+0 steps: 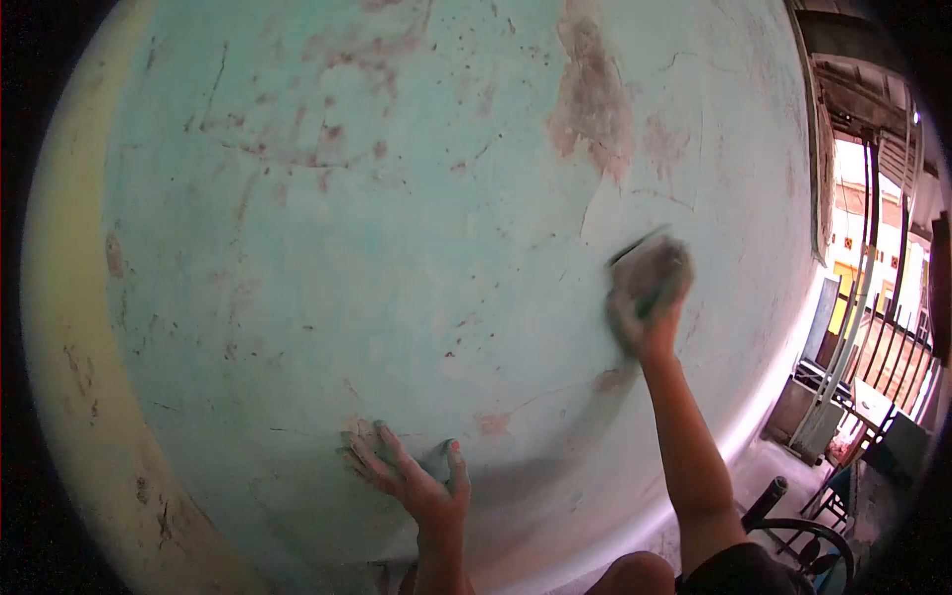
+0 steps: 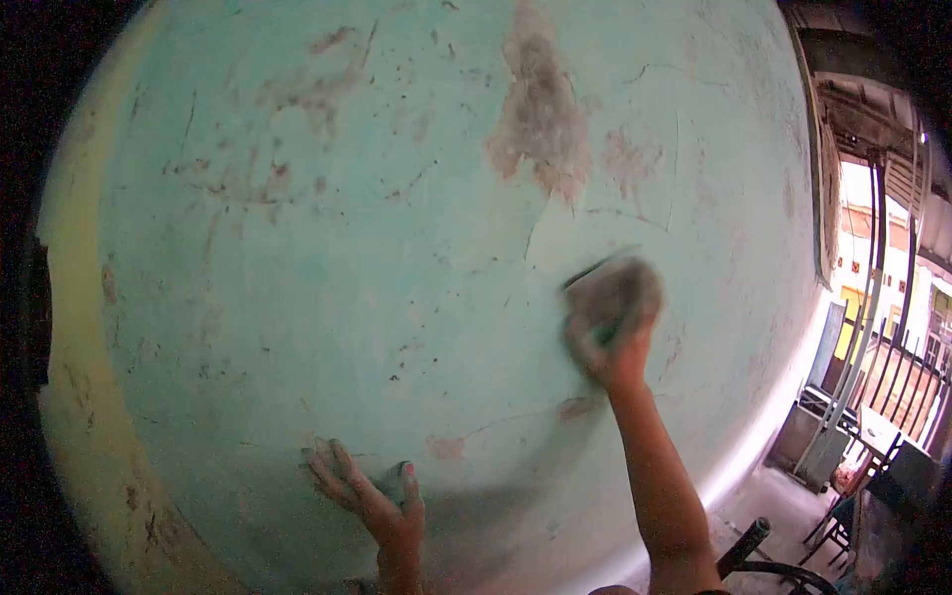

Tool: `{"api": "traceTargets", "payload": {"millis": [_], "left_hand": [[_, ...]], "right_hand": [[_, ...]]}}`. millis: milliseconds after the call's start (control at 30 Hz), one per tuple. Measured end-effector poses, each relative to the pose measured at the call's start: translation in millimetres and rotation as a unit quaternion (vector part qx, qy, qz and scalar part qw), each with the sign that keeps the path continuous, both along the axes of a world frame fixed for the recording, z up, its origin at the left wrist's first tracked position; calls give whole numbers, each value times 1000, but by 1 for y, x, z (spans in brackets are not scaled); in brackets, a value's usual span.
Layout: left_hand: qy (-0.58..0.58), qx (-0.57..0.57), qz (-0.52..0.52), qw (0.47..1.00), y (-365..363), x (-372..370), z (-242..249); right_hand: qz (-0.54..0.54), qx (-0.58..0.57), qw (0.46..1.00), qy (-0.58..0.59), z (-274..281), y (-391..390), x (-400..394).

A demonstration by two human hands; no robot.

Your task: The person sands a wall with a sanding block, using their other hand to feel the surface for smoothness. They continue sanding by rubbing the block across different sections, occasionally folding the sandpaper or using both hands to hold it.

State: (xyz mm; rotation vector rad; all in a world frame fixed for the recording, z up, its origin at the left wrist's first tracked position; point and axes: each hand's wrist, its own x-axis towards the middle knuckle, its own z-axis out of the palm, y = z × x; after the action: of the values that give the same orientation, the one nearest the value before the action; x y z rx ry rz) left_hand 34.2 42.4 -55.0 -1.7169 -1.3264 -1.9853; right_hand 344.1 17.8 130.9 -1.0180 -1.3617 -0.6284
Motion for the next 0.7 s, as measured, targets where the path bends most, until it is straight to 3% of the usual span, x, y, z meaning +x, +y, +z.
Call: {"api": "traceTargets", "payload": {"millis": [33, 67, 100, 167, 200, 233, 300, 333, 400, 433, 500, 533, 567, 600, 633, 667, 700], "left_hand": [[-3, -4, -13, 1000, 0, 2, -1], [-8, 1, -14, 1000, -1, 2, -1], [2, 5, -4, 1000, -3, -1, 8], [10, 18, 14, 1000, 0, 1, 11], [9, 9, 14, 1000, -1, 2, 9], [9, -2, 16, 1000, 0, -1, 7], [16, 7, 16, 1000, 3, -5, 5], [15, 15, 7, 1000, 2, -4, 5], [10, 9, 7, 1000, 0, -2, 6], [14, -1, 8, 1000, 1, 0, 6], [13, 5, 15, 1000, 4, 1, 7], [21, 7, 19, 1000, 3, 0, 4], [30, 3, 17, 999, 3, -1, 3], [29, -1, 13, 999, 2, -1, 3], [23, -5, 7, 1000, 0, 0, 3], [17, -8, 2, 1000, -3, 0, 2], [18, -21, -7, 1000, -3, -1, 2]], "right_hand": [[-173, 201, 964, 1, 22, -11, -30], [-207, 140, 968, -19, 19, -9, -25], [-248, 192, 933, -175, 23, -5, -28], [-171, 126, 877, -432, 33, -21, -41], [-145, 98, 854, -490, 46, -38, -52], [-139, 102, 857, -485, 57, -31, -41], [-207, 37, 948, -238, 76, -21, 0], [-207, 40, 947, -243, 79, -19, 5], [-153, 216, 961, -85, 85, -13, 16], [-203, 210, 929, -228, 76, 3, 34], [-135, 89, 873, -459, 75, -37, -17], [-182, 63, 849, -492, 76, -42, -10], [-183, 57, 853, -485, 74, -40, -1], [-158, 108, 946, -261, 71, -31, 9], [-127, 155, 979, -27, 69, -25, 17], [-221, 199, 954, 37, 66, -24, 17], [-224, 200, 953, 27, 56, -18, 17]]}}
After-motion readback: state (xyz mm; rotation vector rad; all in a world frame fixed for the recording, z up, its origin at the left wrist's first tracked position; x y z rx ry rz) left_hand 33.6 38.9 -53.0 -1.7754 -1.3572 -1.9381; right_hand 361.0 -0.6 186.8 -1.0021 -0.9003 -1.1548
